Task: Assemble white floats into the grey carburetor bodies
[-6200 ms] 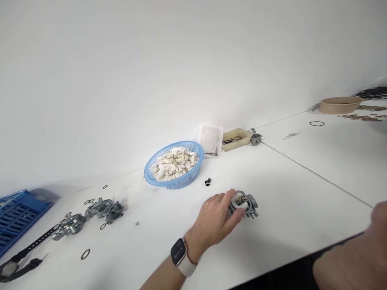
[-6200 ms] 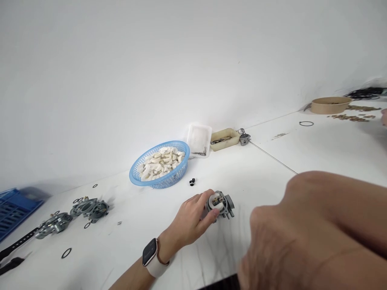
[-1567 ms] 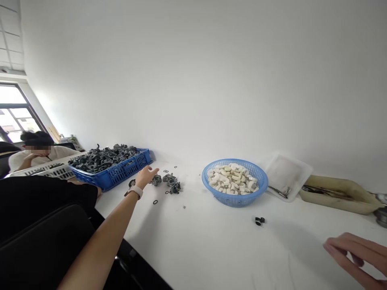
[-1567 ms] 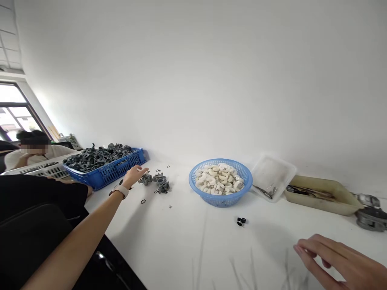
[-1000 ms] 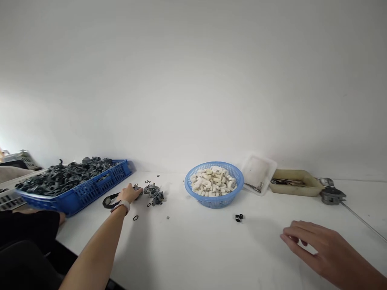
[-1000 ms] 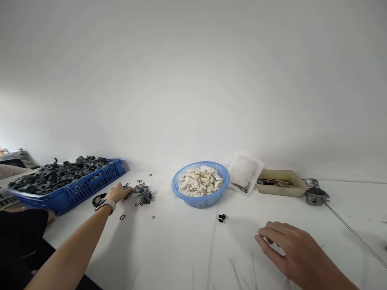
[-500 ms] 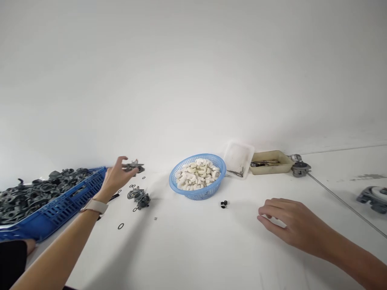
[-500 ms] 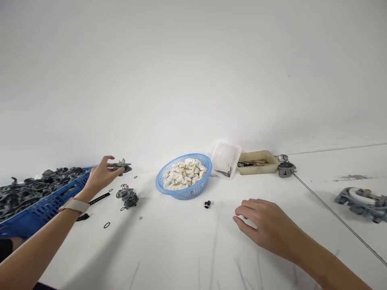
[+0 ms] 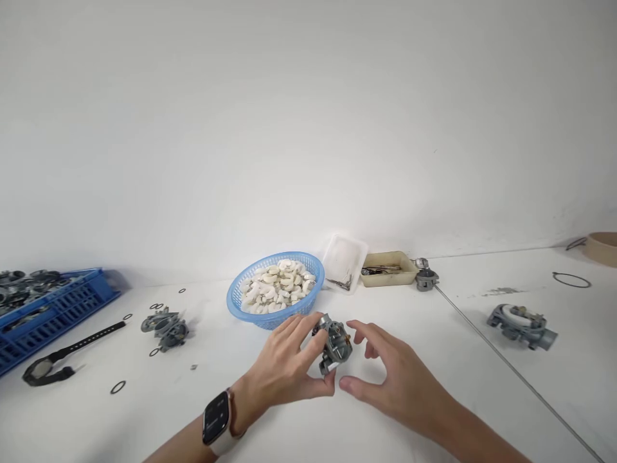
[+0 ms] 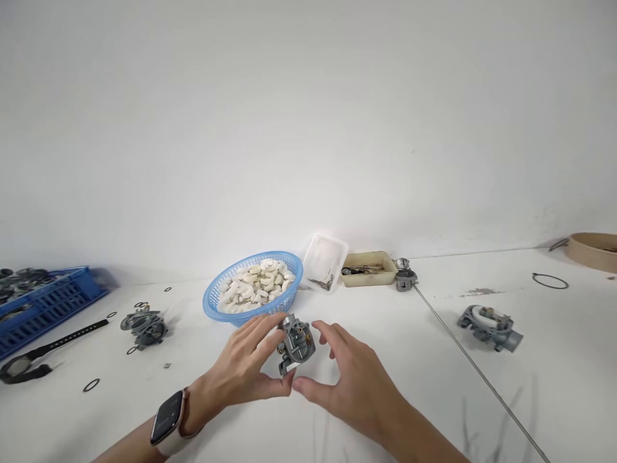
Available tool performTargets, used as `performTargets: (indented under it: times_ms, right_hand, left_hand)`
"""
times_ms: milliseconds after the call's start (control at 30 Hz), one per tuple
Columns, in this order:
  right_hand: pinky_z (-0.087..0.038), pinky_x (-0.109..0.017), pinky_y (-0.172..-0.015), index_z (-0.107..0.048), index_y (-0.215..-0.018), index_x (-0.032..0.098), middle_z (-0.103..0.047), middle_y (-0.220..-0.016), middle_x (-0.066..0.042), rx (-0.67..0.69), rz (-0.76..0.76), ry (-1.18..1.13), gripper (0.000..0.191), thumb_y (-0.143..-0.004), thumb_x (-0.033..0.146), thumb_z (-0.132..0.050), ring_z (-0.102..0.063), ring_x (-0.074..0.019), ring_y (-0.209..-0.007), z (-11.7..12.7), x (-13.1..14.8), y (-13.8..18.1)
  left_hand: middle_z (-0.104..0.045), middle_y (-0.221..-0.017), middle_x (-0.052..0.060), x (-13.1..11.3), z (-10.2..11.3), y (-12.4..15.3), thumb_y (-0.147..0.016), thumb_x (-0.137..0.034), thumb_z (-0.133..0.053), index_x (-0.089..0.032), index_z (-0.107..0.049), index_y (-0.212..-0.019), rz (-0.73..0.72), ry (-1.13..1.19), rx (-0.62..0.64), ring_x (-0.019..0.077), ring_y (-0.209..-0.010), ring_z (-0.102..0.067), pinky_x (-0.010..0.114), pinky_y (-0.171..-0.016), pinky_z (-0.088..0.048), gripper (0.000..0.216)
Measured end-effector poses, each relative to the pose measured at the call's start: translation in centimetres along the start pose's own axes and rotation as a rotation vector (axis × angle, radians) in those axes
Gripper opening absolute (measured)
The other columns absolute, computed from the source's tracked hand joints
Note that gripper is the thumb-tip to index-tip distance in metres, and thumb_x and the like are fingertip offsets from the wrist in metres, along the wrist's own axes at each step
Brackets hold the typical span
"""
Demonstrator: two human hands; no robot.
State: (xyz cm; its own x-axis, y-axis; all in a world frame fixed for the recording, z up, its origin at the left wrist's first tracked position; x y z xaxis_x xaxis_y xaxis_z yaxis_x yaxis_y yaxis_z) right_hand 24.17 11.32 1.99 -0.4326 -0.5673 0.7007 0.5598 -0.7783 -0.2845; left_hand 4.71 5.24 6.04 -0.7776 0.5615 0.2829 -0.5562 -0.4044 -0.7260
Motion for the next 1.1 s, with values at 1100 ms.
performTargets:
  times_ms: [1100]
  right_hand:
    - [-0.054,-0.031,-0.061,-0.06,-0.136,0.029,-0.069,-0.086,0.0,-0.207,0.185,0.331,0.052,-0.093,0.058,-0.066,-0.067,-0.0197,-0.069,0.8,-0.7,0.2]
  left_hand:
    - [-0.068,-0.119,0.01,-3.1,-3.6,3.0,-0.075,-0.032,-0.075,-0.025,-0.042,-0.137,0.436,0.341,0.407,0.0322,-0.1,-0.069,0.047,-0.086,-0.058,0.071]
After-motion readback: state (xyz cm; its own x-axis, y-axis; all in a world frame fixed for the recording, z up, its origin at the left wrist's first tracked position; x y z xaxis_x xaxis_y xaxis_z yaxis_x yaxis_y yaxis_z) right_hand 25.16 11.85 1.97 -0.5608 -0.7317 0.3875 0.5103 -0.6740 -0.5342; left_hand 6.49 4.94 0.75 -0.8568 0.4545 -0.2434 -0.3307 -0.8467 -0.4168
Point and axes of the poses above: each hand's wrist, its own y-axis away from the middle knuckle, its own z-axis out of the back of the hand, x = y × z, the point moved 4 cm from there along -y, towards the middle knuckle
